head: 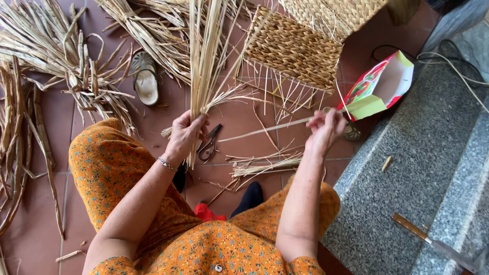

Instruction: The person sits on a tiled floor and bundles dried straw into neat bunches. They align the strands, trim the ends with scissors, and tie the bundles with thin straw strips, placing finished bundles aside.

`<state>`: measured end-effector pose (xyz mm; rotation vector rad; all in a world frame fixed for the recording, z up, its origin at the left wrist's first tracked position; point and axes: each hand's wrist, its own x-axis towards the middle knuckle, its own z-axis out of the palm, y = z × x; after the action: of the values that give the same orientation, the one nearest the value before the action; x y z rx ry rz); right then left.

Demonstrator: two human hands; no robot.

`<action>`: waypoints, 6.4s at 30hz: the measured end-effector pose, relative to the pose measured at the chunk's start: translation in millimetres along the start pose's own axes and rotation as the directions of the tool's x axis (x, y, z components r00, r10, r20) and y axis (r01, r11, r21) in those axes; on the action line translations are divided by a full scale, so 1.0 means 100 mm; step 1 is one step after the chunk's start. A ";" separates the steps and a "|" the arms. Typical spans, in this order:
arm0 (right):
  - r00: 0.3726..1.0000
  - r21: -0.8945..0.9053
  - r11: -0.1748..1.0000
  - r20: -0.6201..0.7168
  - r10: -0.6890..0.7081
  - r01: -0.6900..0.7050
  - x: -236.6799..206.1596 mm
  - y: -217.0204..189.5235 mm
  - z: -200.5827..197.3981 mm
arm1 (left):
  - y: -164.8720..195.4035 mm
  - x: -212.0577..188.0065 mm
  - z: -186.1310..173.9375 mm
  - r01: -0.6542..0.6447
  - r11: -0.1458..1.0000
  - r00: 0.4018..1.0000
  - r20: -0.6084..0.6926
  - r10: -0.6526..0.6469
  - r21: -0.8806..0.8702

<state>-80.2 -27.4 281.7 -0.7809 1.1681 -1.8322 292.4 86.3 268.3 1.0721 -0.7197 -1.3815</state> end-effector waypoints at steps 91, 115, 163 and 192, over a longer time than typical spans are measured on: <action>0.908 0.042 0.987 0.401 0.123 -0.152 -0.91 0.02 1.21 | -0.08 -0.07 0.27 0.192 0.977 0.957 0.239 -0.165 -0.096; 0.911 0.042 0.981 0.380 0.160 -0.189 -0.92 0.07 1.18 | -0.12 -0.07 0.24 0.205 0.962 0.947 0.283 -0.149 -0.178; 0.909 -0.028 0.992 0.398 0.127 -0.127 -0.85 -0.17 0.92 | -0.15 0.02 0.19 0.193 0.970 0.945 0.293 -0.144 -0.145; 1.000 0.027 1.000 -0.021 0.014 -0.014 -0.01 -0.25 -0.14 | -0.15 0.22 -0.25 0.000 0.988 0.991 0.129 0.020 -0.156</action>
<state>-98.7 -14.2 299.0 -0.7388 1.1574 -1.8447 311.6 70.9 241.1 0.8610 -0.6983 -1.4837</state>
